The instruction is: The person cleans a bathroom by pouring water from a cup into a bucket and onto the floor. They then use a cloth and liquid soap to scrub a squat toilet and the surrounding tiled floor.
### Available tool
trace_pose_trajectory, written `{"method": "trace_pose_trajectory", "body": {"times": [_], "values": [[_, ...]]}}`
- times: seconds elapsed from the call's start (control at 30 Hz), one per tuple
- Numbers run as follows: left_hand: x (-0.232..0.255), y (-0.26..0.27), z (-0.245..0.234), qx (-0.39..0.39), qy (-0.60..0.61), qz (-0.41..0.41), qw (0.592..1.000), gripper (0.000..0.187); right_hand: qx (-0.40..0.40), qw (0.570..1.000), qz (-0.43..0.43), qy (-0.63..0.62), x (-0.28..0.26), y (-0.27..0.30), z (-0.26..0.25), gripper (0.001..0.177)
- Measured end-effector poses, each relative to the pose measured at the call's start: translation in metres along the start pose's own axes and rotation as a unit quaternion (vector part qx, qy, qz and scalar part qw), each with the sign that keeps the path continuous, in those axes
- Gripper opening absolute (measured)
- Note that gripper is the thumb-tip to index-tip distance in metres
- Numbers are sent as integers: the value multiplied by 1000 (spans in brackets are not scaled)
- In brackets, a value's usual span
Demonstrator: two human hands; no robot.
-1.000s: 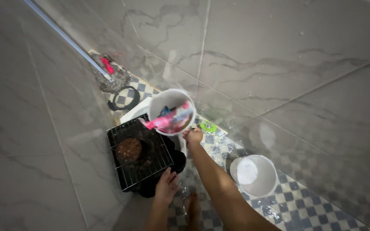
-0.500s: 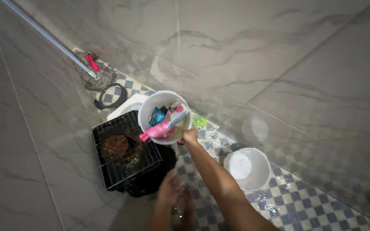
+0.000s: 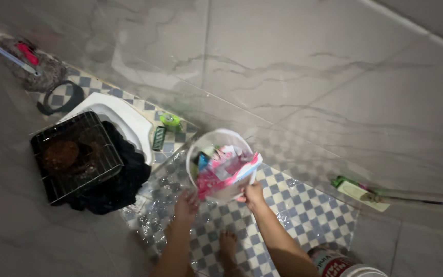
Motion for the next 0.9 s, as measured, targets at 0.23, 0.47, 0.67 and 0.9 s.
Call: {"method": "trace_pose_trajectory", "body": {"times": [0.23,0.47,0.67,0.9], "values": [[-71,-20,-3,34,-30,-86,995,42,102,995,3,7,32,-30,-38,25],[56,-106,-41,112,-312,65,941,53,260,962,58,-65,132,-49,-75,30],[203,-202,-43,262,-670,238,652,63,142,968,109,176,248,-137,-115,45],[300,-280,9,339,-724,361,480,82,-221,734,-437,471,285,-227,-34,80]]}}
Point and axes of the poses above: each hand's wrist, its own y-axis away from the middle knuckle, its own z-axis out of the palm, x = y × z, the point moved 9 cm from there along -y, towards the middle knuckle, and after that the axes turned 9 degrees about -z, right-handed, at the moved point
